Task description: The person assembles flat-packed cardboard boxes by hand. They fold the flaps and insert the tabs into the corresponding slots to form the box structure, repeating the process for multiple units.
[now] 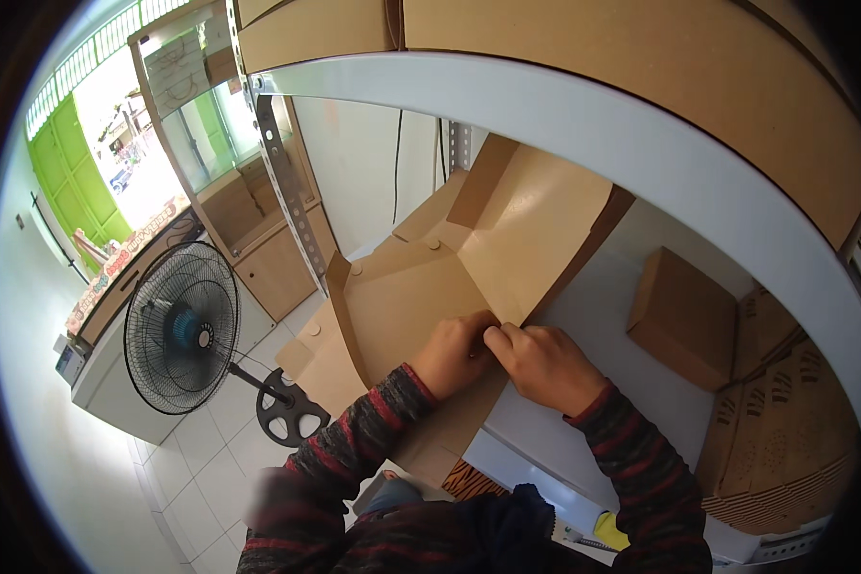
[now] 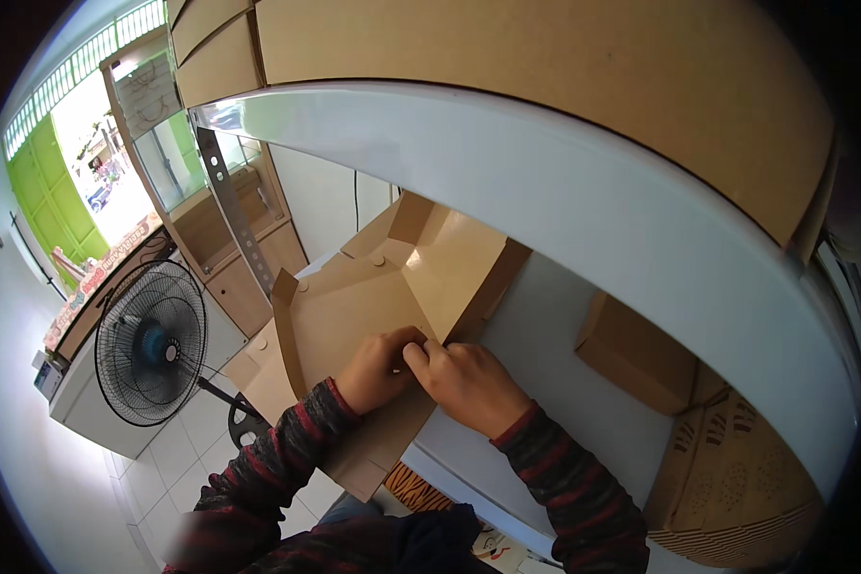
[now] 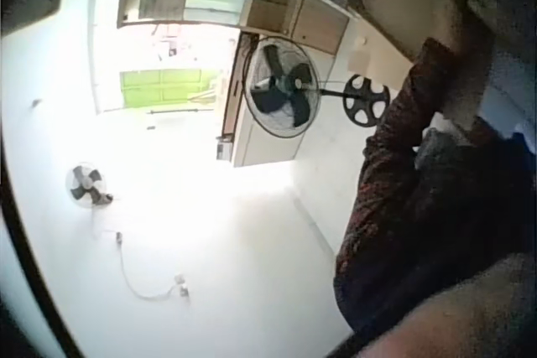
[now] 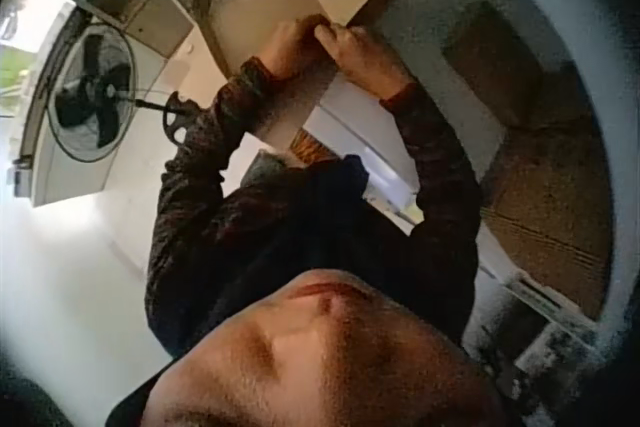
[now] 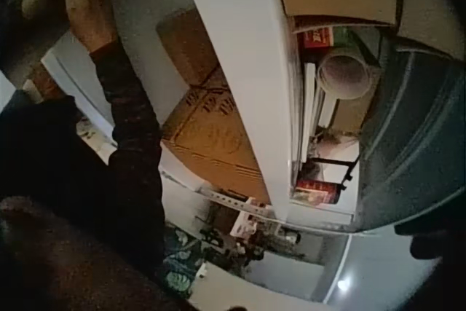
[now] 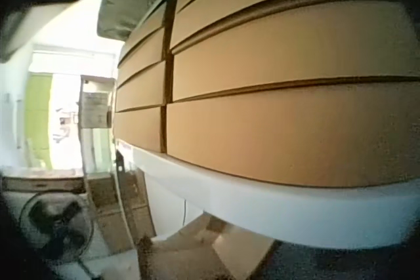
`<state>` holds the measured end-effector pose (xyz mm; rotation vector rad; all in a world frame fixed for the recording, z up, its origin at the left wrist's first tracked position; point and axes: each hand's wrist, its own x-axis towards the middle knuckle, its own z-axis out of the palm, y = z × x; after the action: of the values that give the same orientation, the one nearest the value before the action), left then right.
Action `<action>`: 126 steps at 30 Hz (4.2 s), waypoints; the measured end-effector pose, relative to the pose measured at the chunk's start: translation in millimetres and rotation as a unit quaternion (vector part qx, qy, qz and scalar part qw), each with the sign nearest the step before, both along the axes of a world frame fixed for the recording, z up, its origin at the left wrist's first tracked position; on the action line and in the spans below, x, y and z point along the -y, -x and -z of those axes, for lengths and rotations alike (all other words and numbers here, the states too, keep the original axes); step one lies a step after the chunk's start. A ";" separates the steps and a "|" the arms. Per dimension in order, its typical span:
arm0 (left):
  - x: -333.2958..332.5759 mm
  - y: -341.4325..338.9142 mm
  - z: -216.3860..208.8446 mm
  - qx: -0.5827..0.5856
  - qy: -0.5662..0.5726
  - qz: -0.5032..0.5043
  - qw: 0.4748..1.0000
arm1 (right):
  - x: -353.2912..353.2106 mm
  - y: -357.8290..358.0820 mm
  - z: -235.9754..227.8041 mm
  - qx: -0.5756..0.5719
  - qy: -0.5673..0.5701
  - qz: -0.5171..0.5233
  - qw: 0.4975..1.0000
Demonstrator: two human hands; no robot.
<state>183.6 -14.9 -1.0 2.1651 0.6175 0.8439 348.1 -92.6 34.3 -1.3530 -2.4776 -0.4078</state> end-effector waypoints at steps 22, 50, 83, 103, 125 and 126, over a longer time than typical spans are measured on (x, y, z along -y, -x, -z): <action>-20.1 8.1 5.9 -0.065 0.000 -0.042 0.997 | -11.6 -18.1 21.8 -0.153 -0.057 -0.076 0.984; -22.4 10.0 11.3 -0.016 0.013 0.014 1.000 | -11.3 -8.0 46.8 -0.157 -0.200 -0.122 0.959; -3.1 26.6 3.7 -0.082 -0.050 0.006 0.995 | -11.5 -11.1 47.6 -0.236 -0.149 -0.045 0.959; 9.0 12.3 3.5 -0.172 -0.236 -0.124 0.948 | -8.4 -4.5 47.3 -0.171 -0.121 0.014 0.978; 2.3 9.9 10.8 -0.160 -0.168 -0.080 0.969 | -11.0 -5.9 51.2 -0.161 -0.156 -0.014 0.975; 2.3 9.5 8.5 -0.172 -0.154 -0.082 0.970 | -10.2 -5.6 51.4 -0.163 -0.151 -0.017 0.975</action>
<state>174.1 -17.2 -9.5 2.6011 0.8973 0.6865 353.7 -82.4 -17.0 -1.1494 -2.0705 -0.4869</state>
